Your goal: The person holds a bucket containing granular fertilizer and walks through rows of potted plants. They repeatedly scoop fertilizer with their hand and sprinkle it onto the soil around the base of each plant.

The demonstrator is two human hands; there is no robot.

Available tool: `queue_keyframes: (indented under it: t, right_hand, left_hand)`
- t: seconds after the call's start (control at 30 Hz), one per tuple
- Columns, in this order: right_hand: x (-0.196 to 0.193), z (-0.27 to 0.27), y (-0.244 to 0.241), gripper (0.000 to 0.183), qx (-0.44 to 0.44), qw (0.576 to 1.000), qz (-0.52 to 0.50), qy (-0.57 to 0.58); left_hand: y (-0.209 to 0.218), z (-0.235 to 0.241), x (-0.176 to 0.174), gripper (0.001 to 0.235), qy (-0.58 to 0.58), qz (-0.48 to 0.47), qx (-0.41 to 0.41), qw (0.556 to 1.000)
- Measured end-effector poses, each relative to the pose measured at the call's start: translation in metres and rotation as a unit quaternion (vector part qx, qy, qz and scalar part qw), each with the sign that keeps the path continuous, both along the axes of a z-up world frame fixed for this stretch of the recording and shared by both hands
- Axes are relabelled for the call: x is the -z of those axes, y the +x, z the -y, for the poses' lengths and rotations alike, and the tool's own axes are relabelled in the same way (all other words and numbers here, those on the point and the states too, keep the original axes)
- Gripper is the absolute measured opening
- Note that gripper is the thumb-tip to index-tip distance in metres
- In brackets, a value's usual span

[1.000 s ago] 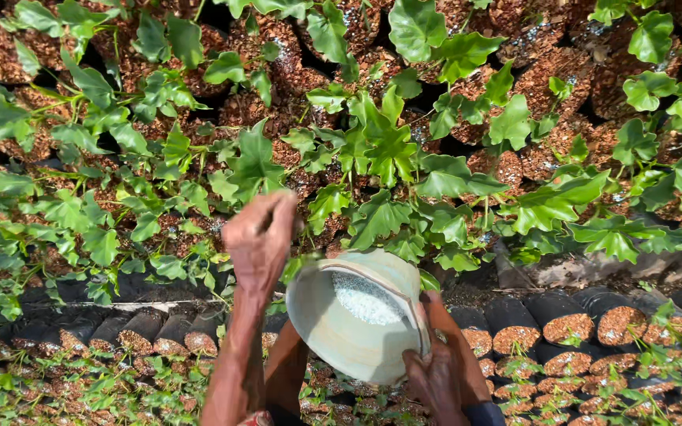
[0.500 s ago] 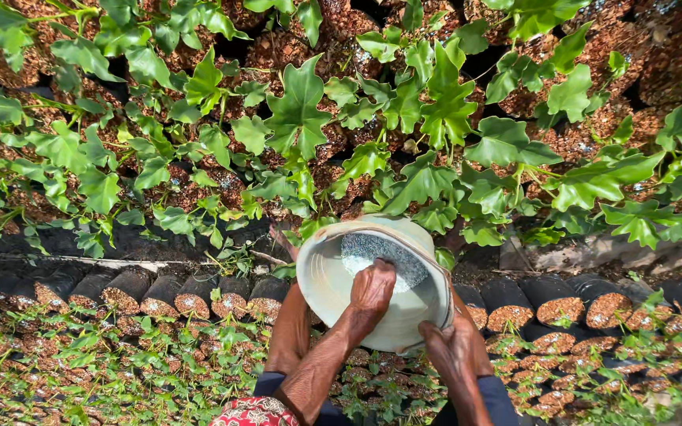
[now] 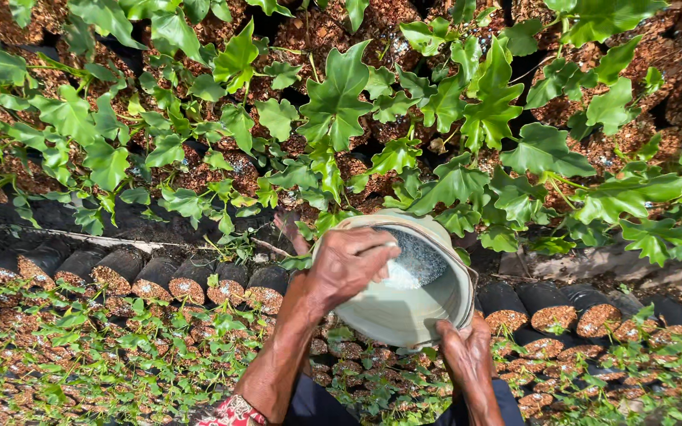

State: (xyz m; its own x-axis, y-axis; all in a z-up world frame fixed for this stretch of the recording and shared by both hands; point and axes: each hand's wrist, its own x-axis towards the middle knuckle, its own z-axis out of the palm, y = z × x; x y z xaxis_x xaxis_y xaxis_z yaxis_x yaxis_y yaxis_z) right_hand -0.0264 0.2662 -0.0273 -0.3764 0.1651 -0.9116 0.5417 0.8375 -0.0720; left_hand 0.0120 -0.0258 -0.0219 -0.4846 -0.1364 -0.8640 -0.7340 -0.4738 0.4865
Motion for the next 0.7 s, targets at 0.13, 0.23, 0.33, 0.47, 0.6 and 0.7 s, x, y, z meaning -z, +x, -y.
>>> queue_keyframes:
  t: [0.13,0.23,0.33,0.47,0.6,0.7]
  right_hand:
    - [0.006,-0.003,0.0,0.019,0.061,0.997,-0.001,-0.041]
    - [0.005,-0.001,-0.001,0.033,0.08,0.996,0.006,-0.034]
    - [0.014,-0.02,0.005,0.016,0.045,0.997,-0.022,-0.052]
    - [0.011,-0.031,0.01,0.011,0.02,0.999,-0.04,-0.02]
    - [0.01,-0.039,0.011,0.011,0.015,0.999,-0.041,-0.01]
    - [0.001,-0.016,0.005,0.028,0.032,0.998,-0.039,-0.025]
  left_hand:
    - [-0.006,0.102,0.006,0.015,-0.283,-0.153,-0.084,0.943]
    - [-0.018,0.166,0.056,0.015,-0.458,-0.163,-0.023,0.874]
    - [-0.03,0.208,0.128,0.014,-0.566,-0.198,0.044,0.799]
    - [-0.04,0.227,0.199,0.019,-0.636,-0.174,0.114,0.743]
    - [-0.055,0.217,0.233,0.028,-0.601,-0.163,0.142,0.77]
    - [-0.07,0.202,0.24,0.027,-0.6,-0.178,0.169,0.761]
